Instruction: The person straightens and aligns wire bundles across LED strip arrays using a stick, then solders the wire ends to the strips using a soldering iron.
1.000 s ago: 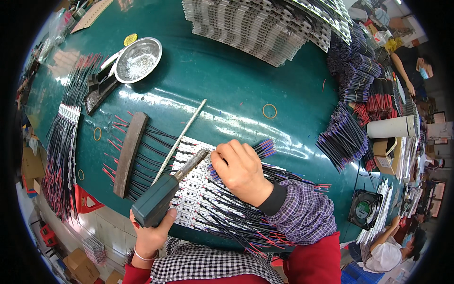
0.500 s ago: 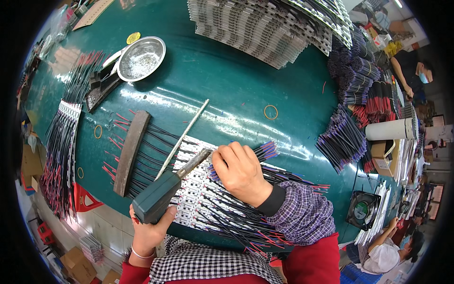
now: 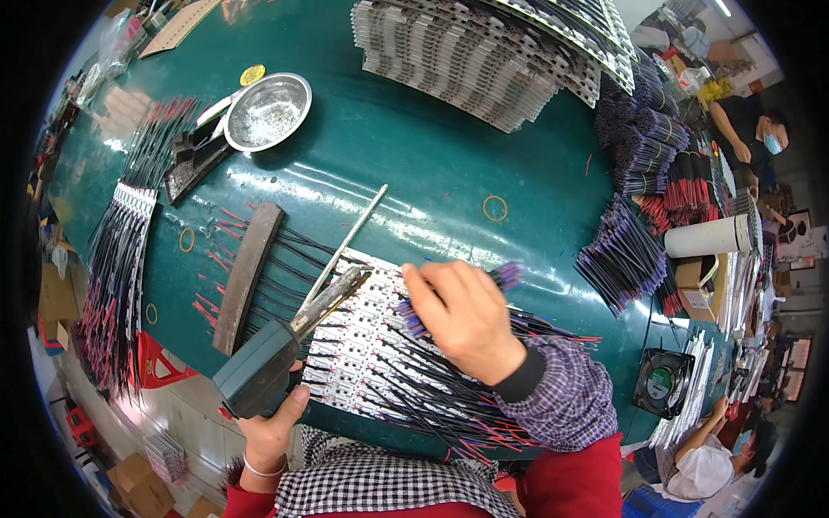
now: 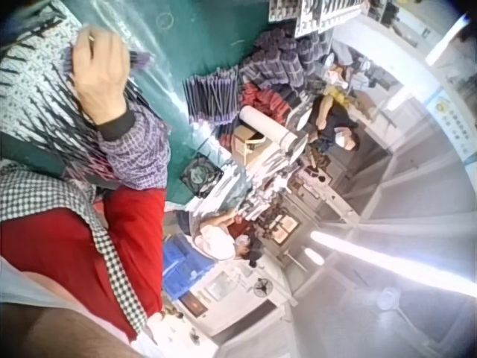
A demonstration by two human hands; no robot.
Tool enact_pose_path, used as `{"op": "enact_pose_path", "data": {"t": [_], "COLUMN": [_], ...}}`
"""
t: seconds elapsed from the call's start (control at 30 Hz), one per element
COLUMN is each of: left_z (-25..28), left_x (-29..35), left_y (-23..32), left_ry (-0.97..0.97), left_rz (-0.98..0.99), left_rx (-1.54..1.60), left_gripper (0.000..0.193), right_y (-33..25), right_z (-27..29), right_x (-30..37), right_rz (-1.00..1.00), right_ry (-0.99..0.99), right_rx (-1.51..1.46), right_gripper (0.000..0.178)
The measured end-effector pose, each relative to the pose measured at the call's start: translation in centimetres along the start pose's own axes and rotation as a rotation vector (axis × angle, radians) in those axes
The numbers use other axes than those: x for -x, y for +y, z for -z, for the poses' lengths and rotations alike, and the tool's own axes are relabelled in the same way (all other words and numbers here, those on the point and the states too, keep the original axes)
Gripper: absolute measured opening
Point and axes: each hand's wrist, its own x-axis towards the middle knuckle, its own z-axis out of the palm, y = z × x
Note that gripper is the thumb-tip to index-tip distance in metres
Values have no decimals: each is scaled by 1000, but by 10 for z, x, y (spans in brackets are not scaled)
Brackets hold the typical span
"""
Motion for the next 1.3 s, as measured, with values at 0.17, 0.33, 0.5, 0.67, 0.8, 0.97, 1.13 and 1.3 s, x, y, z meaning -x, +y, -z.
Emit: {"op": "enact_pose_path", "data": {"t": [0.17,0.33,0.5,0.67,0.8,0.97,1.13,1.3], "left_z": [5,-6,-6,-9,-12,-14,-14,-13], "left_x": [4,2,2,-5,-5,-9,-14,-14], "left_y": [-1,-1,-3,-6,-7,-3,6,6], "left_ry": [-113,25,8,-93,-95,-134,-175,-202], "left_rz": [153,11,46,-66,-33,-82,-98,-83], "left_rx": [86,62,76,20,47,-35,-119,-170], "left_gripper": [49,30,31,30,29,24,20,18], "right_y": [-17,-11,-13,-15,-14,-15,-15,-16], "right_z": [12,-14,-19,-19,-22,-22,-23,-24], "right_x": [-6,15,16,15,16,16,15,13], "right_rz": [-148,-91,-91,-90,-56,-52,-58,-52], "right_ry": [-85,-149,-141,-94,-71,-68,-55,-57], "right_rx": [29,-30,-4,50,25,40,37,52], "right_gripper": [59,56,46,40,35,29,26,25]}}
